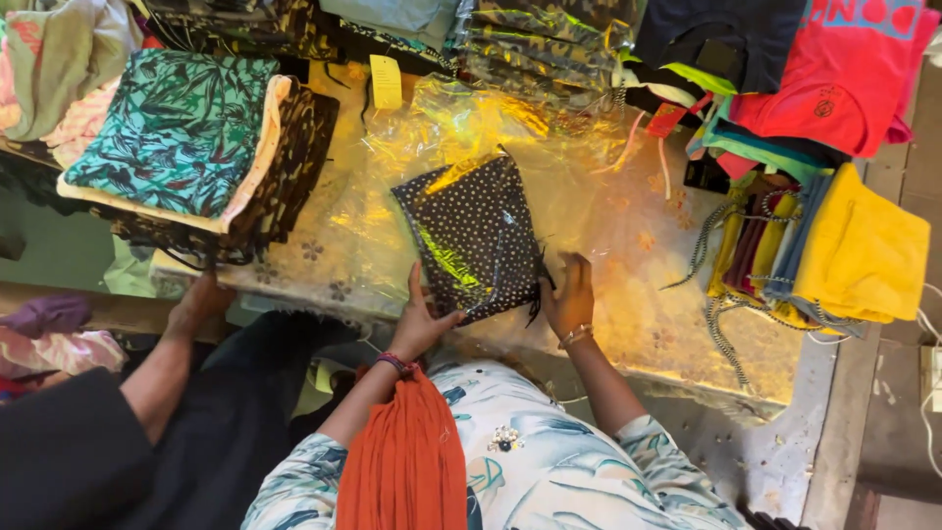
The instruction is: The person folds various patterned garments and places them into clear plastic bags on a table. They handle items one at a time, including camouflage and polka-dot patterns, folding them neatly before sealing them in packaging.
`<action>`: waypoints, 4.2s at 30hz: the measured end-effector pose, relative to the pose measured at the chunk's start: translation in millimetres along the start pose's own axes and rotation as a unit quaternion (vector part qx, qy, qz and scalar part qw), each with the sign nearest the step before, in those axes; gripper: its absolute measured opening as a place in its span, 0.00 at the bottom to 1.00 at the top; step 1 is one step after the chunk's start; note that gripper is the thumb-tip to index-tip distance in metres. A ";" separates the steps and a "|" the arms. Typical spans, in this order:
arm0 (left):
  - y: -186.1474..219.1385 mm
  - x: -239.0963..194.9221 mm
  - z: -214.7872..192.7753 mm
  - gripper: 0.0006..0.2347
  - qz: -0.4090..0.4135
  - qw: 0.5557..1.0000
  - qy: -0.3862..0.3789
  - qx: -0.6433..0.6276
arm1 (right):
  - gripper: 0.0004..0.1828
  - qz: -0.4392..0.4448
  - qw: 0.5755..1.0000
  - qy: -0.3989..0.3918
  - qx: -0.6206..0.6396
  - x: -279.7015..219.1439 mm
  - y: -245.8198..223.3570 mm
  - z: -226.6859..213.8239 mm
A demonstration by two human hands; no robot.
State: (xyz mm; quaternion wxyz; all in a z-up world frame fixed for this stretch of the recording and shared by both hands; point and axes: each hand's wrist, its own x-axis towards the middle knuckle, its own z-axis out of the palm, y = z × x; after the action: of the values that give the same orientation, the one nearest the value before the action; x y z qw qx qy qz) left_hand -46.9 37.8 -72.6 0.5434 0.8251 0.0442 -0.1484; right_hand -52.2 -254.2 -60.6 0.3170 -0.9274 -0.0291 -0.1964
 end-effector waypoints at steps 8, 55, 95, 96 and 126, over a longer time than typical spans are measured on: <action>8.3 -3.5 7.6 0.32 0.034 0.998 0.061 0.001 | 0.09 0.033 0.995 -0.087 0.035 60.1 33.0 -12.0; 26.4 -11.5 27.9 0.35 0.266 0.882 -0.036 0.387 | 0.42 0.291 0.895 -0.240 0.241 49.1 161.6 -42.7; 148.7 115.9 -56.6 0.13 0.096 0.928 -0.112 -0.341 | 0.10 0.212 0.878 -0.179 0.390 139.0 59.6 -49.9; 168.0 106.1 -64.6 0.13 0.094 0.929 -0.112 -0.341 | 0.10 0.213 0.877 -0.180 0.391 148.2 40.0 -70.9; -55.5 69.4 -1.2 0.14 0.140 0.989 -0.051 -0.022 | 0.26 0.010 0.981 -0.084 0.177 0.7 88.8 3.2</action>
State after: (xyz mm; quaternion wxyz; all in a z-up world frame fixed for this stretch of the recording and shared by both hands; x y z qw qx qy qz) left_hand 6.4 55.2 -141.5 0.5784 0.8022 -0.0962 -0.1122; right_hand -34.6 -323.2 -113.8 0.4744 -0.8701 -0.0804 -0.1064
